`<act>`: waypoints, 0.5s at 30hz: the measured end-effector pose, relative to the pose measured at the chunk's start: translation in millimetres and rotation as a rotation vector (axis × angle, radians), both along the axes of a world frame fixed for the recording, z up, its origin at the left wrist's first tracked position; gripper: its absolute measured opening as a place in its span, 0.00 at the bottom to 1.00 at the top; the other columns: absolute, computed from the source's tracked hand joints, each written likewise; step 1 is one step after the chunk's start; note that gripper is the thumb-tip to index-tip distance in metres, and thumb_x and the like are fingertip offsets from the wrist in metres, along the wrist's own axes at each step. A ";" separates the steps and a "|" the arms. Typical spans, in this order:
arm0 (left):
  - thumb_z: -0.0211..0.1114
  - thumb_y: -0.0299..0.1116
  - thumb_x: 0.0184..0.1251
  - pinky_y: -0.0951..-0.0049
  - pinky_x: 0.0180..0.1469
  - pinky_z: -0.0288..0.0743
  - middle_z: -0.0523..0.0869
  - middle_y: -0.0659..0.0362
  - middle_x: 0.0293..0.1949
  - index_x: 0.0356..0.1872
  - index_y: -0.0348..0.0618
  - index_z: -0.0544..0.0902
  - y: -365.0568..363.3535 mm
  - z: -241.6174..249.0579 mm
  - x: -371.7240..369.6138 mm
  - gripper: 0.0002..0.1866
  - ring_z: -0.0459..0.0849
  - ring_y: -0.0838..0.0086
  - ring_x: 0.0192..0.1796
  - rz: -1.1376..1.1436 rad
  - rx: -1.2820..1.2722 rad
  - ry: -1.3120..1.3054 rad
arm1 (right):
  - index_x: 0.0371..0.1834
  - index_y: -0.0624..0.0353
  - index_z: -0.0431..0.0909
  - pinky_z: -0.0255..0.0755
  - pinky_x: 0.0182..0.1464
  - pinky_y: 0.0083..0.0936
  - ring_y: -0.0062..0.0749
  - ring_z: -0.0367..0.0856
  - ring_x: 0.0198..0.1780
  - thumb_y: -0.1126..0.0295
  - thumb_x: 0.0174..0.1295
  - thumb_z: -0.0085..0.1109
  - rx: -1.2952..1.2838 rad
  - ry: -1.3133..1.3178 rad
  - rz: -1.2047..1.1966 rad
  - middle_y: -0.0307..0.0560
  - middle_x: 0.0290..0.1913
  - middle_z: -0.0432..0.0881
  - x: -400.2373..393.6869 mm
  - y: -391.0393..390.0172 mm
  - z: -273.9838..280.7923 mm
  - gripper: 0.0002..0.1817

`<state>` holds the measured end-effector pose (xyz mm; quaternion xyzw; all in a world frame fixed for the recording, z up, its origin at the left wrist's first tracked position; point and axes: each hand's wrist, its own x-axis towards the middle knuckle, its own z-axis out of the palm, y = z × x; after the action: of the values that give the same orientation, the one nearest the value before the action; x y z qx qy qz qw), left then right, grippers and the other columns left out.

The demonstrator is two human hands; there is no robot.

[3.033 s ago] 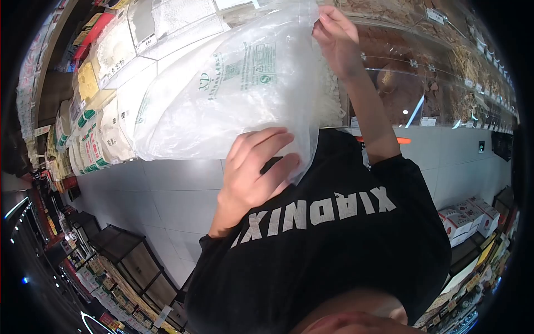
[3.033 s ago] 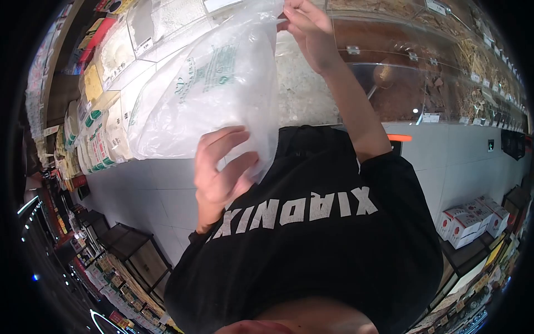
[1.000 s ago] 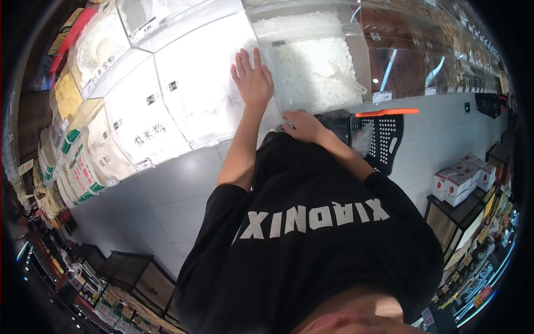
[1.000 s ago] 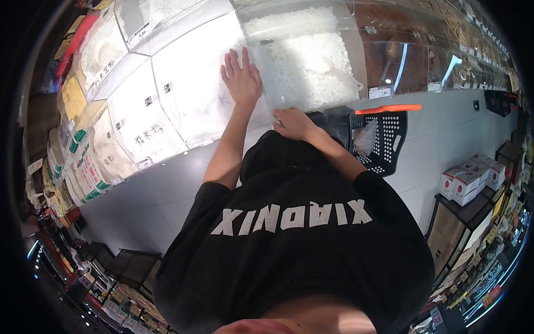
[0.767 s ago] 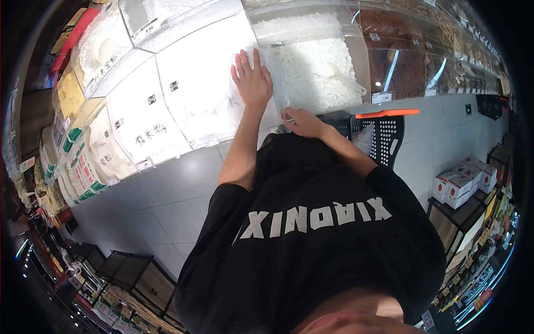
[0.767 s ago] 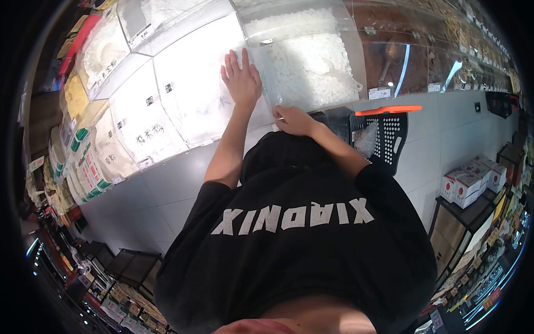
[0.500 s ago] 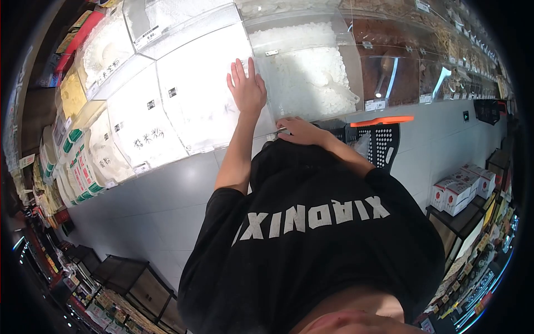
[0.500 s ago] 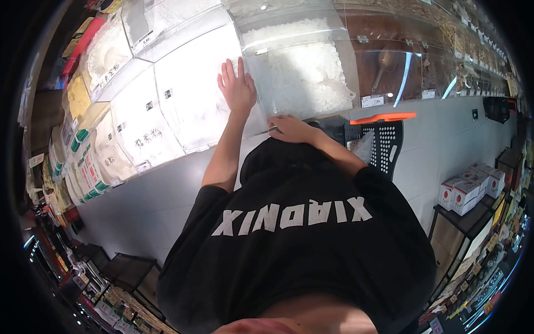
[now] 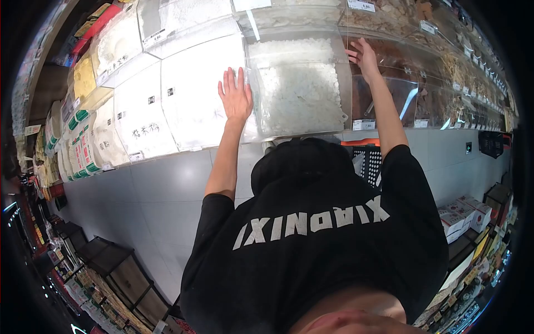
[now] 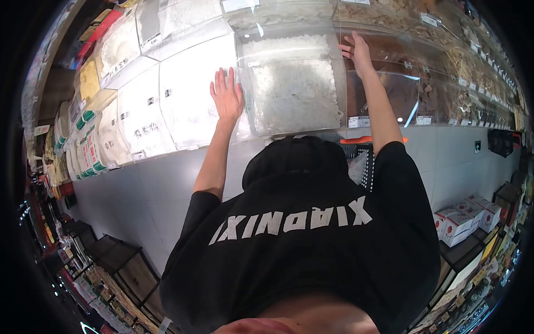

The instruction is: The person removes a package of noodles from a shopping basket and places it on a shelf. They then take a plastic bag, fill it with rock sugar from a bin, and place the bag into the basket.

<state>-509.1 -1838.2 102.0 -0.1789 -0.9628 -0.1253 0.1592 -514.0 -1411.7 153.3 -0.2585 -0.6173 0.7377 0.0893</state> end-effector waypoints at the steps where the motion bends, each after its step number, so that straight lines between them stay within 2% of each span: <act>1: 0.50 0.38 0.76 0.47 0.77 0.46 0.61 0.42 0.76 0.76 0.44 0.63 2.2 6.2 4.0 0.29 0.57 0.53 0.79 0.009 0.066 0.008 | 0.73 0.69 0.60 0.76 0.53 0.31 0.37 0.81 0.55 0.46 0.75 0.47 -0.001 0.001 0.044 0.55 0.66 0.71 -2.7 2.2 -1.6 0.37; 3: 0.50 0.35 0.76 0.48 0.77 0.51 0.63 0.40 0.74 0.75 0.40 0.65 7.7 17.6 9.3 0.28 0.60 0.50 0.77 0.023 0.201 0.030 | 0.72 0.69 0.62 0.75 0.54 0.32 0.37 0.81 0.57 0.43 0.75 0.47 -0.001 0.007 0.127 0.53 0.65 0.72 -8.7 4.6 -4.7 0.39; 6: 0.50 0.34 0.77 0.50 0.75 0.57 0.66 0.37 0.71 0.73 0.36 0.65 19.3 33.0 15.6 0.27 0.65 0.47 0.74 0.078 0.450 -0.105 | 0.71 0.68 0.65 0.75 0.56 0.32 0.37 0.80 0.58 0.40 0.73 0.47 -0.007 -0.022 0.165 0.51 0.63 0.73 -13.8 10.9 -6.8 0.40; 9: 0.50 0.35 0.78 0.53 0.72 0.63 0.67 0.36 0.70 0.73 0.33 0.65 33.0 50.4 16.1 0.26 0.68 0.46 0.71 0.036 0.713 -0.148 | 0.68 0.67 0.67 0.74 0.58 0.33 0.37 0.80 0.57 0.36 0.73 0.45 -0.070 -0.009 0.272 0.49 0.60 0.74 -15.9 23.9 -3.3 0.41; 12: 0.52 0.37 0.79 0.55 0.72 0.65 0.65 0.37 0.72 0.74 0.31 0.62 53.0 79.0 11.8 0.29 0.68 0.49 0.73 0.096 0.937 -0.301 | 0.65 0.65 0.70 0.73 0.58 0.34 0.37 0.79 0.58 0.37 0.74 0.42 -0.109 0.021 0.276 0.49 0.59 0.74 -10.2 24.6 0.1 0.38; 15: 0.55 0.39 0.79 0.57 0.72 0.66 0.62 0.38 0.74 0.76 0.31 0.58 67.2 97.4 -6.4 0.33 0.67 0.52 0.74 0.109 1.035 -0.220 | 0.62 0.64 0.72 0.72 0.59 0.34 0.36 0.78 0.60 0.40 0.76 0.40 -0.120 0.089 0.258 0.48 0.59 0.75 -1.1 20.7 0.6 0.35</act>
<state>-515.5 -1771.0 199.4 -0.0126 -0.7938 -0.5938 0.1310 -515.1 -1391.0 153.9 -0.1490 -0.5957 0.7893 0.0055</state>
